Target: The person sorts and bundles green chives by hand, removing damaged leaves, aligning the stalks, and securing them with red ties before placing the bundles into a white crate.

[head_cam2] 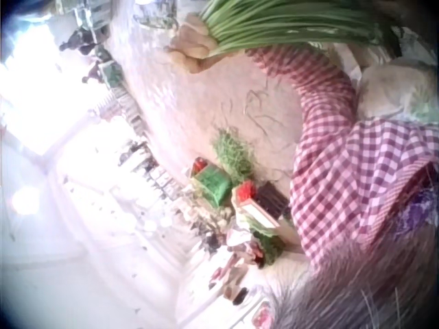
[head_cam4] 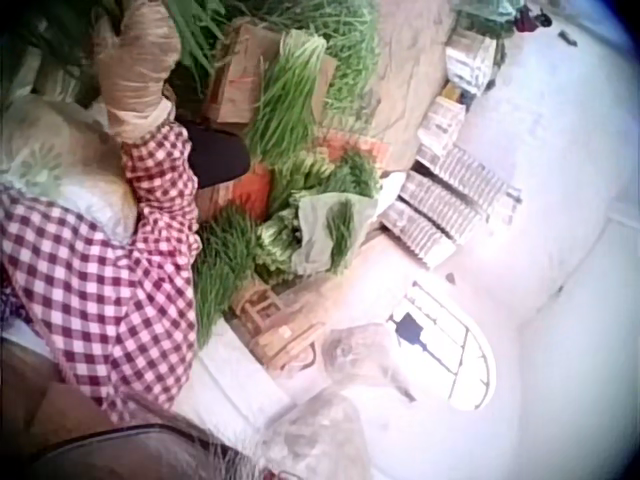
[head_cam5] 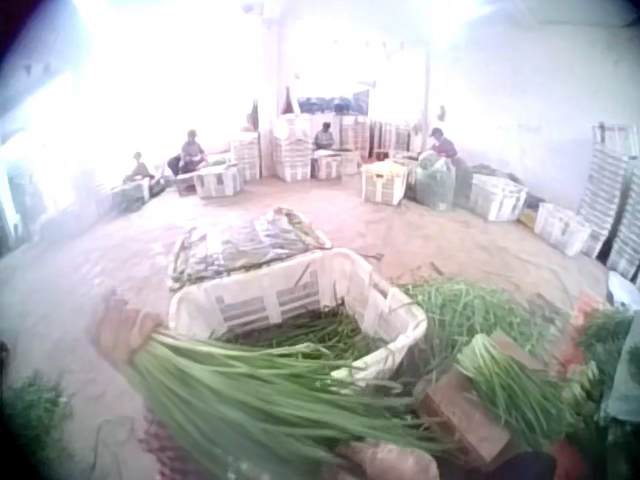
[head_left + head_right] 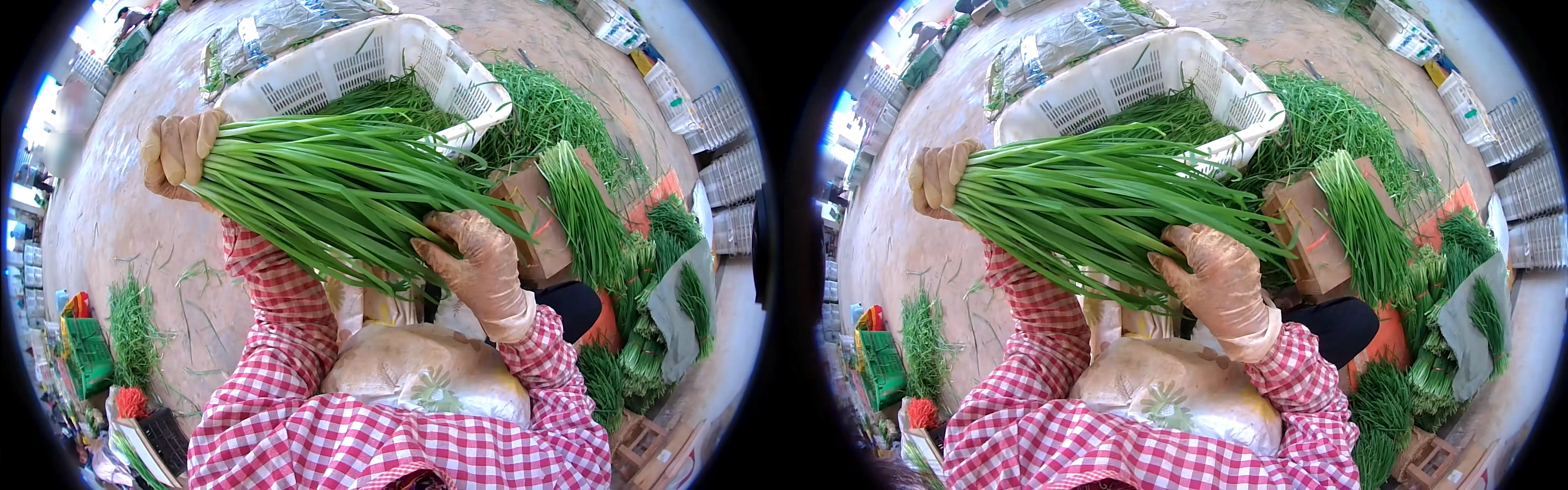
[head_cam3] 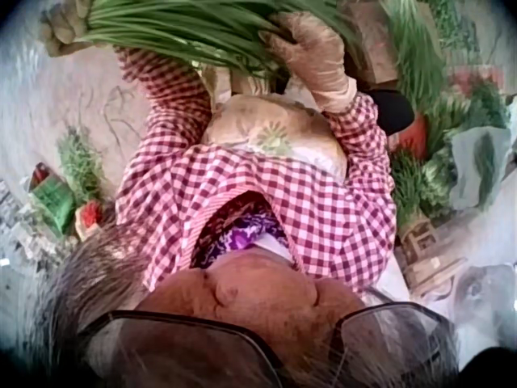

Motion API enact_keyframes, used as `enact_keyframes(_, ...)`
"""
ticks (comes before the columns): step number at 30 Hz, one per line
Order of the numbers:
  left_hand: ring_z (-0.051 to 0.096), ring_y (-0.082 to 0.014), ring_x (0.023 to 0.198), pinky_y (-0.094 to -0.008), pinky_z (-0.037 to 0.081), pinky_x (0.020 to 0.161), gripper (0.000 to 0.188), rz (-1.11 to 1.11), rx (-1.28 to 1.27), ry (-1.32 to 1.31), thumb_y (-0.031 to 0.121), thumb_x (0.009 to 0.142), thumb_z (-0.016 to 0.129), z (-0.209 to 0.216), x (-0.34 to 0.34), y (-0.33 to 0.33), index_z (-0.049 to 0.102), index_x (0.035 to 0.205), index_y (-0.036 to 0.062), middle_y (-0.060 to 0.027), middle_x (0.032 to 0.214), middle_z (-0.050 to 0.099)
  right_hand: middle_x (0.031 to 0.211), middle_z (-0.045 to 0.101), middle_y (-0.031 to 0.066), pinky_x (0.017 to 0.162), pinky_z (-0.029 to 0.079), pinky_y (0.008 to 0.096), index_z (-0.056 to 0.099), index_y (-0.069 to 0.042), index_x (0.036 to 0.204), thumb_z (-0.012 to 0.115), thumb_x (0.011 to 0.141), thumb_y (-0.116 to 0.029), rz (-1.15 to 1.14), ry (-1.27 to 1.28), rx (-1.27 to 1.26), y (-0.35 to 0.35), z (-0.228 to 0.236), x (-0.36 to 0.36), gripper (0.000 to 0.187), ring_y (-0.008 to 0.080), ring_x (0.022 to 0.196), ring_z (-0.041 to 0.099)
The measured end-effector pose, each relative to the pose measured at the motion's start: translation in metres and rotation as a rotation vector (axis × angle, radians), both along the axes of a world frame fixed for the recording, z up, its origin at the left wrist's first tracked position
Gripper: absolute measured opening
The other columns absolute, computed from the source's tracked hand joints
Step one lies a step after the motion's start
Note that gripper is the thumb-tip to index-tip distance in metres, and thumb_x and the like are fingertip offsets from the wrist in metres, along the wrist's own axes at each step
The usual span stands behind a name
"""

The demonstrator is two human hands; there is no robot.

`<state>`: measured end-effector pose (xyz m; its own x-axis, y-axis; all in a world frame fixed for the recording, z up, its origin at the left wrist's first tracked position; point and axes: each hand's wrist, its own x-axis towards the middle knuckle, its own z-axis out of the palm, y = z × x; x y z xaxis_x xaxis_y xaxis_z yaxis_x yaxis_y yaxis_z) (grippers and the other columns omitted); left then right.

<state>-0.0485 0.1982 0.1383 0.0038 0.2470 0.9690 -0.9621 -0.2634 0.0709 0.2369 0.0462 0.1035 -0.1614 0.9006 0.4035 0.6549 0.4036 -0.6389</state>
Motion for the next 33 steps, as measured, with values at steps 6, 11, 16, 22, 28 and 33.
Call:
enact_keyframes(6, 0.049, -0.0041, 0.053, -0.0248, 0.041, 0.067, 0.019, -0.03, -0.093, -0.043, 0.01, 0.088, 0.044, -0.005, 0.004, -0.006, 0.059, 0.095, -0.0001, 0.0073, 0.055, 0.049, 0.076, 0.064, 0.0111, 0.065, 0.047, 0.0306, 0.07, -0.003, 0.095, 0.072, 0.077, -0.015, 0.13, 0.372, -0.327, -0.005, 0.004, 0.017, 0.021, 0.0213, 0.073, 0.062)
enact_keyframes(11, 0.05, -0.0038, 0.058, -0.0243, 0.039, 0.065, 0.013, -0.068, -0.075, 0.055, 0.014, 0.087, 0.05, 0.002, 0.017, -0.014, 0.049, 0.075, 0.0103, 0.0067, 0.057, 0.05, 0.076, 0.065, 0.0076, 0.065, 0.045, 0.0273, 0.071, -0.002, 0.096, 0.064, 0.083, -0.009, 0.212, 0.203, -0.21, -0.012, 0.04, 0.029, 0.016, 0.0163, 0.071, 0.059)
enact_keyframes(16, 0.051, -0.0121, 0.06, -0.0287, 0.047, 0.063, 0.011, 0.207, -0.144, 0.175, 0.019, 0.087, 0.053, 0.0, 0.031, -0.028, 0.055, 0.088, 0.0078, 0.0013, 0.06, 0.05, 0.079, 0.067, 0.0143, 0.062, 0.049, 0.0322, 0.071, 0.0, 0.091, 0.067, 0.081, -0.015, 0.474, 0.458, -0.194, -0.014, 0.083, 0.043, 0.018, 0.0204, 0.07, 0.063)
enact_keyframes(22, 0.049, -0.0127, 0.056, -0.0245, 0.043, 0.051, 0.015, 0.346, -0.437, 0.182, 0.019, 0.082, 0.057, -0.001, 0.067, -0.042, 0.057, 0.085, 0.0046, -0.0001, 0.058, 0.051, 0.102, 0.063, 0.0169, 0.078, 0.046, 0.0329, 0.071, 0.001, 0.092, 0.062, 0.087, -0.032, 0.265, 0.547, 0.19, -0.004, 0.081, 0.048, 0.035, 0.0219, 0.091, 0.058)
enact_keyframes(28, 0.048, -0.0089, 0.054, -0.0241, 0.041, 0.056, 0.012, -0.064, -0.369, -0.085, 0.02, 0.086, 0.054, -0.018, 0.06, -0.036, 0.054, 0.083, 0.0085, 0.0039, 0.055, 0.047, 0.116, 0.058, 0.0244, 0.077, 0.046, 0.0276, 0.064, 0.009, 0.099, 0.055, 0.092, -0.022, 0.251, 1.109, -0.184, 0.02, 0.054, 0.048, 0.033, 0.0231, 0.09, 0.061)
enact_keyframes(33, 0.049, -0.0088, 0.051, -0.0231, 0.042, 0.06, 0.012, -0.376, 0.011, -0.172, 0.018, 0.09, 0.05, -0.018, 0.064, -0.012, 0.05, 0.08, 0.011, 0.003, 0.051, 0.047, 0.111, 0.063, 0.0172, 0.072, 0.044, 0.0247, 0.066, 0.003, 0.1, 0.06, 0.089, -0.019, 0.103, 1.148, -0.428, 0.039, 0.036, 0.043, 0.026, 0.0163, 0.09, 0.06)
